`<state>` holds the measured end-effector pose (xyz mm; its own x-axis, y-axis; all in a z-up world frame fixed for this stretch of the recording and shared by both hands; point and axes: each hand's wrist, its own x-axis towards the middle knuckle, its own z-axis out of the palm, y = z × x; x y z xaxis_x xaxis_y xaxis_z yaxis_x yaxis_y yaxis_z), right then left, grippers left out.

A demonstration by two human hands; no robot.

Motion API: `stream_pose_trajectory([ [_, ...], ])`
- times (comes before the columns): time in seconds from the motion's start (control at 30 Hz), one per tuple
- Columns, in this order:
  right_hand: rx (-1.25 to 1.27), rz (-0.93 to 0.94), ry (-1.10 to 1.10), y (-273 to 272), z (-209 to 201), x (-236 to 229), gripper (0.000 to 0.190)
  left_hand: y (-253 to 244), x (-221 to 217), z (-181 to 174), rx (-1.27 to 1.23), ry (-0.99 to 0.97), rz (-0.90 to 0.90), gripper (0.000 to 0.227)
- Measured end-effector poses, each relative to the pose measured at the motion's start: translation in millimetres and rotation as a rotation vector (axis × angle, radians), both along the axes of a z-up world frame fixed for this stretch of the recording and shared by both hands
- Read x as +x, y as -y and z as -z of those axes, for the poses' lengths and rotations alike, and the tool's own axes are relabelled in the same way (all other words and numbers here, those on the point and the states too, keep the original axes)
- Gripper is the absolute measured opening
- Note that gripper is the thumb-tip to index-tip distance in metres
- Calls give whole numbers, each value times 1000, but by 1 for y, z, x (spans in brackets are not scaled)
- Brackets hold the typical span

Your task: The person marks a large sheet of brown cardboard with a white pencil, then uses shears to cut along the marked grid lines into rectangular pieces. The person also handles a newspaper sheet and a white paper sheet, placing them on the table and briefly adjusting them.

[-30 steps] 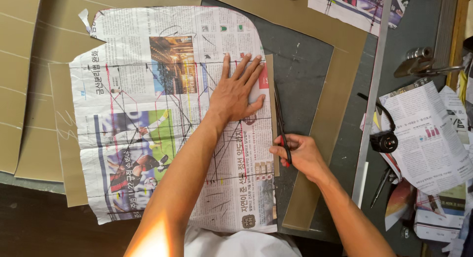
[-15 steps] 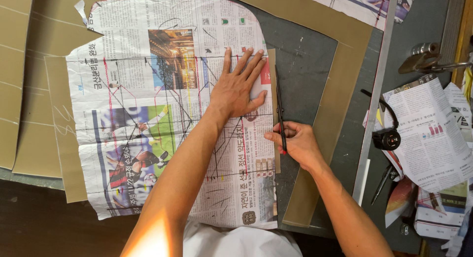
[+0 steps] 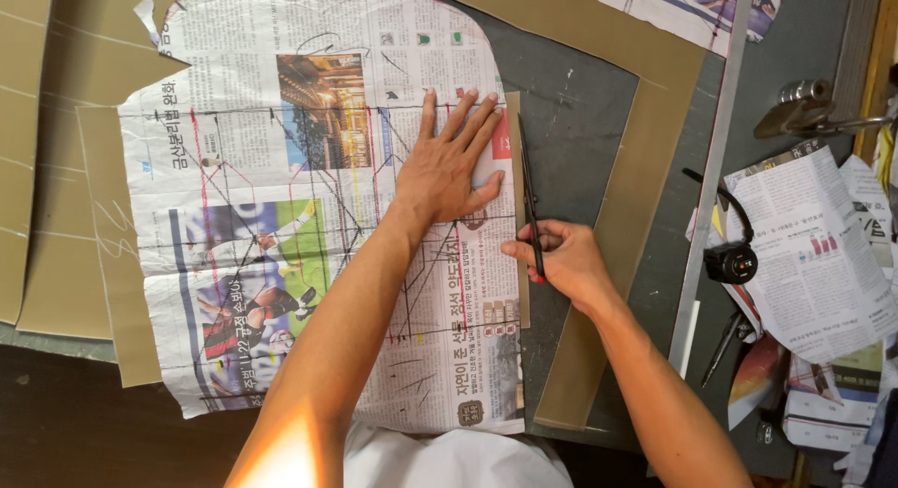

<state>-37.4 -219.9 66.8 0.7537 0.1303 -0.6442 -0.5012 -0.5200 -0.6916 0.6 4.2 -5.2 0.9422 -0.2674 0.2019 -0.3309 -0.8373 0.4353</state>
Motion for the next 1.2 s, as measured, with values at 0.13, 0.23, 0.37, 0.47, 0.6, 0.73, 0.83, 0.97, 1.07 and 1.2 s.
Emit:
stream_pose_trajectory([
  [0.13, 0, 0, -9, -3, 0, 6, 36, -2, 1, -1, 20, -5, -3, 82],
  [0.23, 20, -1, -14, -3, -1, 7, 35, -2, 1, 0, 11, 0, 0, 83],
  [0.37, 10, -11, -25, -2, -5, 8, 32, 0, 1, 1, -8, 4, 0, 84],
  [0.47, -2, -27, -1, -5, -5, 16, 31, -3, 2, 0, -7, 14, -3, 83],
  [0.6, 17, -33, 5, -3, -3, 20, 31, 0, 0, -1, -14, 5, 9, 84],
  [0.73, 10, -21, -5, -6, -1, 24, 31, -3, 1, 0, -13, -2, 0, 82],
  [0.83, 3, -7, -22, -4, -3, 22, 32, 0, 1, 1, -19, 1, -3, 85],
  [0.97, -53, -18, -14, -8, -6, 29, 33, -2, 2, 0, 19, -5, -7, 83],
  [1.07, -19, -38, -4, -7, -7, 31, 33, 1, 0, 0, 22, -4, -3, 84],
  [1.2, -24, -35, -9, -9, -6, 38, 33, -3, 3, -2, 21, -8, -7, 83],
])
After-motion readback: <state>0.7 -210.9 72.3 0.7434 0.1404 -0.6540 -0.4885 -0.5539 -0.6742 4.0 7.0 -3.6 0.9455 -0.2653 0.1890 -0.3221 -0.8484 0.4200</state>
